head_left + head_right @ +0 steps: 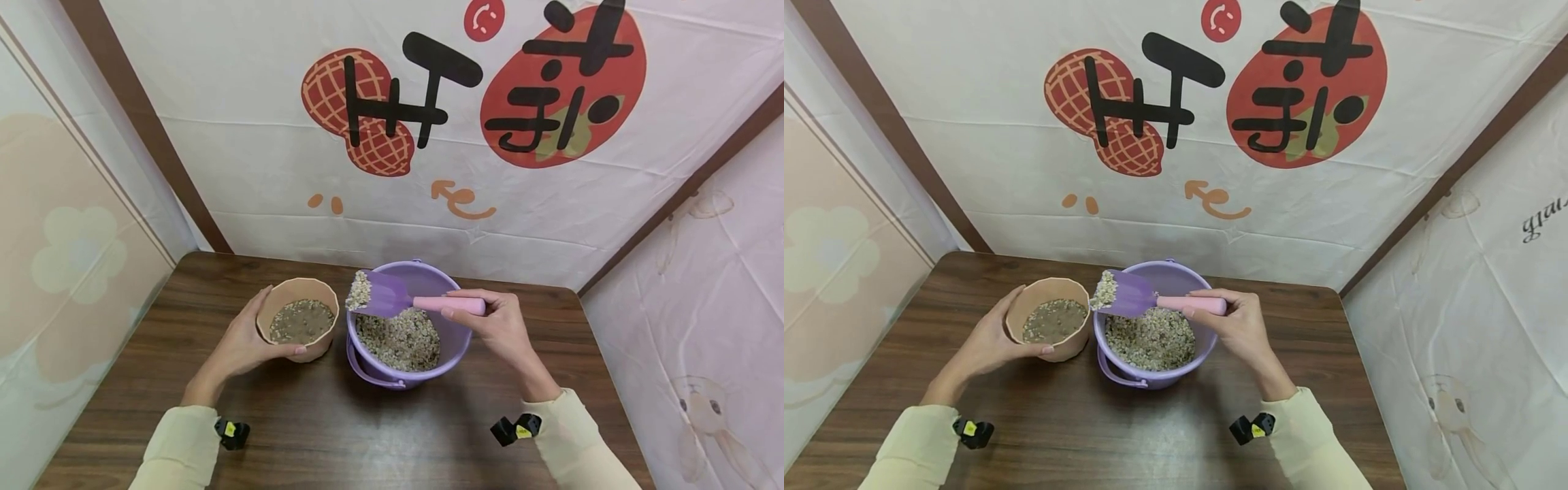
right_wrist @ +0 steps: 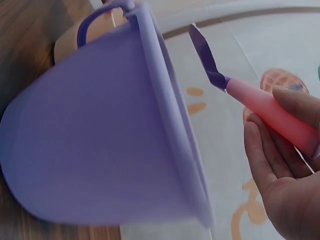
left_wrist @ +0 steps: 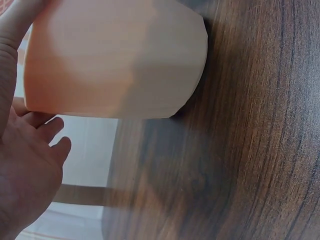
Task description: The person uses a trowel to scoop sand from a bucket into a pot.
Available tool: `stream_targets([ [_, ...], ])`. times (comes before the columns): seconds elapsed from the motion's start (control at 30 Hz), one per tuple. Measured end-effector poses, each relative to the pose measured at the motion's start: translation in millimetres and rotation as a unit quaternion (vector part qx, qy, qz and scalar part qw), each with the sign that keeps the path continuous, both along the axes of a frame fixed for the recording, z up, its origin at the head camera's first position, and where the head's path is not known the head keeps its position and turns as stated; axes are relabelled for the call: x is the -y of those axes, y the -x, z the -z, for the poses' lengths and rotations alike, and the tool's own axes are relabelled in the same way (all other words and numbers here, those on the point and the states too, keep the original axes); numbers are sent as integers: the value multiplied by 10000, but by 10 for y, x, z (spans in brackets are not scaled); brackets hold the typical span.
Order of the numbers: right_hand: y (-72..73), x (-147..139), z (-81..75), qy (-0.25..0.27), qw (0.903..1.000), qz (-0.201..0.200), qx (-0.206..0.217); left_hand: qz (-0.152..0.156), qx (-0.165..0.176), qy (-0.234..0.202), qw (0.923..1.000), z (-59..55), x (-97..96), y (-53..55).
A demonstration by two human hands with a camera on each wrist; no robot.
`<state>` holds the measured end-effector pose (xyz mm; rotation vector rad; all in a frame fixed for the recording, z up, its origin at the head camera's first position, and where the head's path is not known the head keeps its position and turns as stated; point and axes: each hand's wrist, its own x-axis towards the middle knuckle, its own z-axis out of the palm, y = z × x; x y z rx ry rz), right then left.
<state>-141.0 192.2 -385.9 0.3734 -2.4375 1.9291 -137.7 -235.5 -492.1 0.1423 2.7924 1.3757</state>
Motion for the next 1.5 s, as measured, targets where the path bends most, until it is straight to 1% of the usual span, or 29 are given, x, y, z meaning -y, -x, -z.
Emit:
stream_targets([
  [0.1,47,135,-30,-6,9999,-148,-48,-15,12,-50,10000,2,-5,0],
  [0.23,109,321,-67,67,9994,-329,31,-11,37,-144,9999,8,-5,-1],
  [0.33,158,459,-90,-70,9989,-461,69,-3,57,-182,9998,12,-1,-4],
  [0.47,229,634,-117,-501,9971,-565,-53,5,79,-218,9997,18,8,-6],
  [0.53,264,715,-134,-631,9961,-602,-100,1,85,-226,9997,19,10,-6],
  [0.63,316,828,-156,-721,9948,-708,-121,-7,92,-237,9997,21,7,-5],
  [0.77,373,965,-170,-692,9937,-880,-99,-15,94,-286,9995,26,3,-5],
  [0.93,429,1106,-176,-837,9915,-966,-235,-38,118,-235,9996,31,7,-7],
  [1.17,491,1287,-192,-1176,9859,-1098,-450,-24,122,-252,9996,27,10,-8],
  [1.33,530,1409,-207,-1623,9779,-1103,-716,-8,124,-291,9995,17,10,-12],
  [1.5,517,1496,-248,-1935,9718,-1123,-739,16,111,-341,9994,13,7,-14],
])
